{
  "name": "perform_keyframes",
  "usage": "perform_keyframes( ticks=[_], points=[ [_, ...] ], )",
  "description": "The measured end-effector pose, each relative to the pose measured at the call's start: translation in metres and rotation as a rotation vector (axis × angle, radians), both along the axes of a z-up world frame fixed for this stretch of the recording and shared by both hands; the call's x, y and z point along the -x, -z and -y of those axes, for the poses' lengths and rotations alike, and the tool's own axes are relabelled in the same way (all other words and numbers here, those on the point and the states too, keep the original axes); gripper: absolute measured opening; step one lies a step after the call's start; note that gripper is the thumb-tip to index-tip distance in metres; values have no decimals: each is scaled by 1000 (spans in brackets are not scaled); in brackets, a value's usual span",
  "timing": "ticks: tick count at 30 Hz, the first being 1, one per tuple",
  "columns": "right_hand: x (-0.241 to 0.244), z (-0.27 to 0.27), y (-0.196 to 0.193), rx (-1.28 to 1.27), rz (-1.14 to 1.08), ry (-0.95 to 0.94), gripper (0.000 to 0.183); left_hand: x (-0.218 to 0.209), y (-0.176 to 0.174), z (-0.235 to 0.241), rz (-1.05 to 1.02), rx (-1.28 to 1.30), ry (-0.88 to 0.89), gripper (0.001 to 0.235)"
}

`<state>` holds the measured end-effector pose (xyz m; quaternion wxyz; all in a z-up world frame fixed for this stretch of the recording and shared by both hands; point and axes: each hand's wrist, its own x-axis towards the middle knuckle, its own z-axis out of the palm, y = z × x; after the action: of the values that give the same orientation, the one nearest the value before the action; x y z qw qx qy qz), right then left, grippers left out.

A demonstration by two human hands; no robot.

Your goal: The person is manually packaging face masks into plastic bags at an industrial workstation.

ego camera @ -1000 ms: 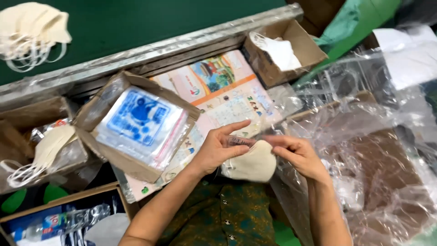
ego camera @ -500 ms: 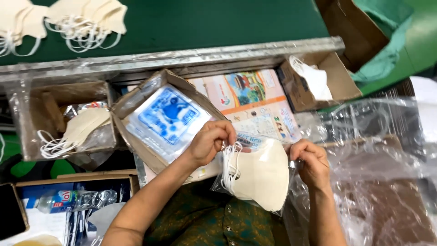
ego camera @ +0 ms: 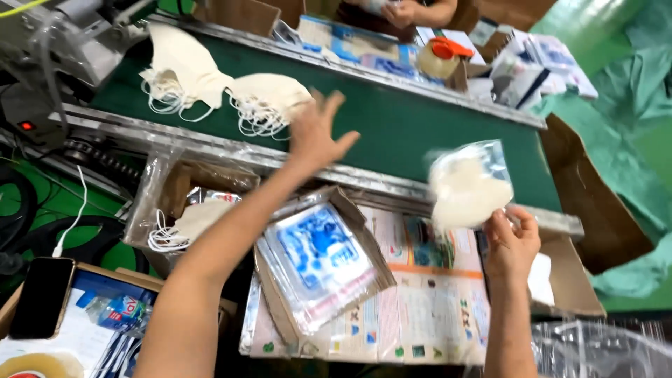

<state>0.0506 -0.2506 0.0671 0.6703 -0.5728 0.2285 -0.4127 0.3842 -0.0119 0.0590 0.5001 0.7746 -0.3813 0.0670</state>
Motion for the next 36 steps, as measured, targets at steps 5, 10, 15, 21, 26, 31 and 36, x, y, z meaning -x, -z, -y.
perform_keyframes(
  ticks=[5,10,15,21,26,31,36],
  points=[
    [-3,3,15,27,-306,16,53,-93,16,-19,148,-594,-523,127],
    [35,-24,67,235,-295,-86,32,-136,83,3,-6,-717,-530,89],
    [53,-64,51,276,-284,-55,24,-71,56,17,202,-445,-168,28],
    [57,-80,-10,553,-141,-203,65,141,14,-5,-272,202,682,39],
    [93,-101,-19,366,-316,-385,70,251,11,-35,-491,215,754,46],
    [151,-110,-18,164,-304,-308,58,287,56,-60,-948,455,676,73],
    [161,-114,20,326,-337,198,41,333,119,-45,-1058,401,622,81]
  ],
)
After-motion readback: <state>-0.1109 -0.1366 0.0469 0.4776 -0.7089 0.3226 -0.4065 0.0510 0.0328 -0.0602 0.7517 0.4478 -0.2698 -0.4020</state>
